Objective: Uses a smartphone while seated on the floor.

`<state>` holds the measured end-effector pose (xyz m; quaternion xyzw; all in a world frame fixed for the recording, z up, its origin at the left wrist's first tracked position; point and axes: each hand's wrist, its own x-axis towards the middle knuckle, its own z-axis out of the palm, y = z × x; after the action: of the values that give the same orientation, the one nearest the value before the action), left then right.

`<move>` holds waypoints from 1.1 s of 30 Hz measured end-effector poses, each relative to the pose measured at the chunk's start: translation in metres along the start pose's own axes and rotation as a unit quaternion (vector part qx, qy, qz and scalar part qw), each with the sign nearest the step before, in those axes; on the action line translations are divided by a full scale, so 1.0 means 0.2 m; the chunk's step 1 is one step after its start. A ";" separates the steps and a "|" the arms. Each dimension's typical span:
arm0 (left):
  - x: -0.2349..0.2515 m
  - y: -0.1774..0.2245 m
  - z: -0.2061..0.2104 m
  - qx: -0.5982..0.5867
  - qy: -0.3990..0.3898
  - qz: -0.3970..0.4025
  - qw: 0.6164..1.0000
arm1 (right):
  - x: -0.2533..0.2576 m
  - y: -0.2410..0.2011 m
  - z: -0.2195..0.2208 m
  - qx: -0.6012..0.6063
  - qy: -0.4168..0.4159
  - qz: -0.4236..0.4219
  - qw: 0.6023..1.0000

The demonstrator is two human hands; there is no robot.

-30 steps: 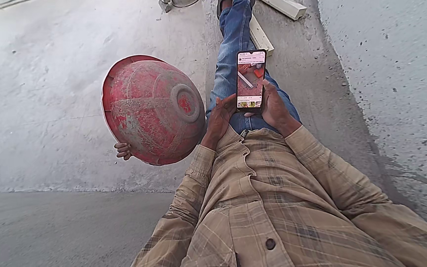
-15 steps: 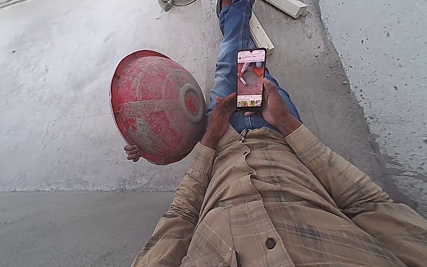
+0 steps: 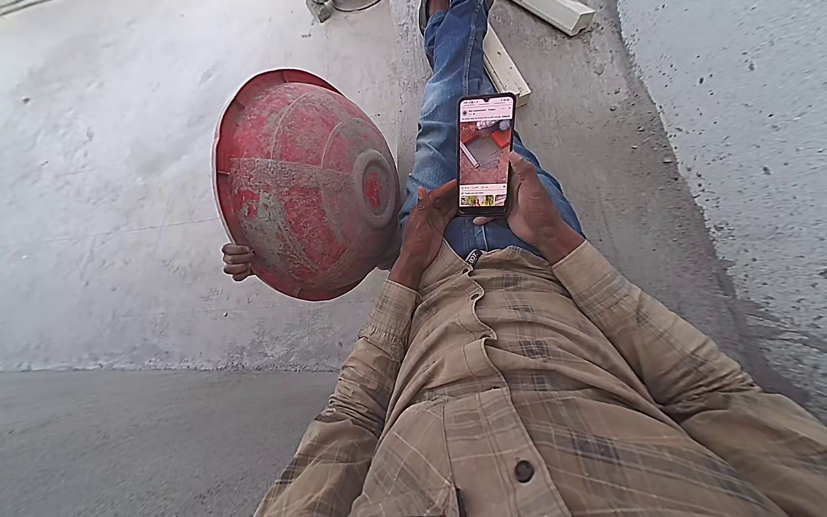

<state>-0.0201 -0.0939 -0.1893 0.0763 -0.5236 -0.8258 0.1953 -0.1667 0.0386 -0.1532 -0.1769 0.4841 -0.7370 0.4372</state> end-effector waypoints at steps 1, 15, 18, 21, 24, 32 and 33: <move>0.00 0.00 0.00 -0.001 0.001 0.001 1.000 | 0.00 0.00 0.00 0.001 -0.002 -0.001 1.000; 0.00 -0.01 -0.01 -0.005 -0.010 0.003 1.000 | 0.01 0.01 -0.01 0.002 -0.004 -0.009 1.000; 0.00 -0.01 -0.01 -0.002 -0.008 -0.001 1.000 | 0.01 0.01 -0.01 0.000 0.000 -0.002 1.000; 0.00 -0.01 -0.01 0.001 -0.011 0.001 1.000 | 0.01 0.00 0.00 0.000 -0.001 -0.001 1.000; 0.00 -0.01 -0.01 -0.003 -0.008 0.002 1.000 | 0.01 0.00 -0.01 -0.003 -0.003 0.001 1.000; 0.01 -0.01 -0.01 -0.010 0.001 0.000 1.000 | 0.02 0.01 -0.01 -0.001 -0.003 -0.002 1.000; 0.01 -0.01 -0.01 -0.010 0.001 0.001 1.000 | 0.02 0.01 -0.01 0.001 -0.004 -0.002 1.000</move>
<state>-0.0219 -0.0955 -0.1924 0.0742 -0.5149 -0.8310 0.1972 -0.1691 0.0371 -0.1566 -0.1804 0.4815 -0.7374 0.4380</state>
